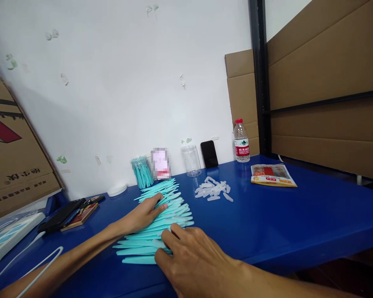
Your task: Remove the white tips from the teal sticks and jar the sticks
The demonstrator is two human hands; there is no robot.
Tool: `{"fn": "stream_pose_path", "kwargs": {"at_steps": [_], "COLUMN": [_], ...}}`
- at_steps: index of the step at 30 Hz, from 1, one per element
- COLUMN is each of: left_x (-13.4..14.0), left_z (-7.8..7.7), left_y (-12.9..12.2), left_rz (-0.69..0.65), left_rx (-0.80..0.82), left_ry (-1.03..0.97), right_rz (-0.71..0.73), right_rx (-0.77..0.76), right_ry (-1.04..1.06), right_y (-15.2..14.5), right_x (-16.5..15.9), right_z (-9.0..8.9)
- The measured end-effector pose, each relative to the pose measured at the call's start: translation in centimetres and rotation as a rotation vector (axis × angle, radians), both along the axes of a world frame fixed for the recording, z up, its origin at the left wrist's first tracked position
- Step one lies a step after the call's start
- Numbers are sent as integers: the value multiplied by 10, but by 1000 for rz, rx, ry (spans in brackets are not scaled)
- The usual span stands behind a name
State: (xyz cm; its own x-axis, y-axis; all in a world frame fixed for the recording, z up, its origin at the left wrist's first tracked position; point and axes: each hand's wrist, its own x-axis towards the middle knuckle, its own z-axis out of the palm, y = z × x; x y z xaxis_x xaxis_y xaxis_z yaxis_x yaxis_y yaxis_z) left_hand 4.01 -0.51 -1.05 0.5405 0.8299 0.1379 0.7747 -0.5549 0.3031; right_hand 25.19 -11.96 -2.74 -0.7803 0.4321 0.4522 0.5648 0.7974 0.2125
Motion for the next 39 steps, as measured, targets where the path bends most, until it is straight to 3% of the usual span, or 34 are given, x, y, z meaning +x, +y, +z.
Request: {"fn": "stream_pose_path", "kwargs": {"at_steps": [9, 14, 19, 26, 35, 39], "left_x": [-1, -8, -12, -11, -12, -10], "left_z": [3, 10, 18, 14, 5, 16], "left_y": [3, 12, 11, 4, 3, -3], "left_rz": [-48, 47, 101, 159, 91, 56], "left_rx": [68, 255, 360, 443, 176, 103], "left_ry": [50, 140, 208, 288, -143, -315], "right_rz": [-27, 1, 132, 173, 140, -9], "right_rx": [-22, 65, 205, 185, 98, -22], "right_ry": [24, 27, 36, 1, 129, 444], "right_y": [1, 5, 3, 3, 9, 48], "right_x": [0, 0, 1, -1, 3, 6], "right_z": [5, 3, 0, 4, 10, 38]}}
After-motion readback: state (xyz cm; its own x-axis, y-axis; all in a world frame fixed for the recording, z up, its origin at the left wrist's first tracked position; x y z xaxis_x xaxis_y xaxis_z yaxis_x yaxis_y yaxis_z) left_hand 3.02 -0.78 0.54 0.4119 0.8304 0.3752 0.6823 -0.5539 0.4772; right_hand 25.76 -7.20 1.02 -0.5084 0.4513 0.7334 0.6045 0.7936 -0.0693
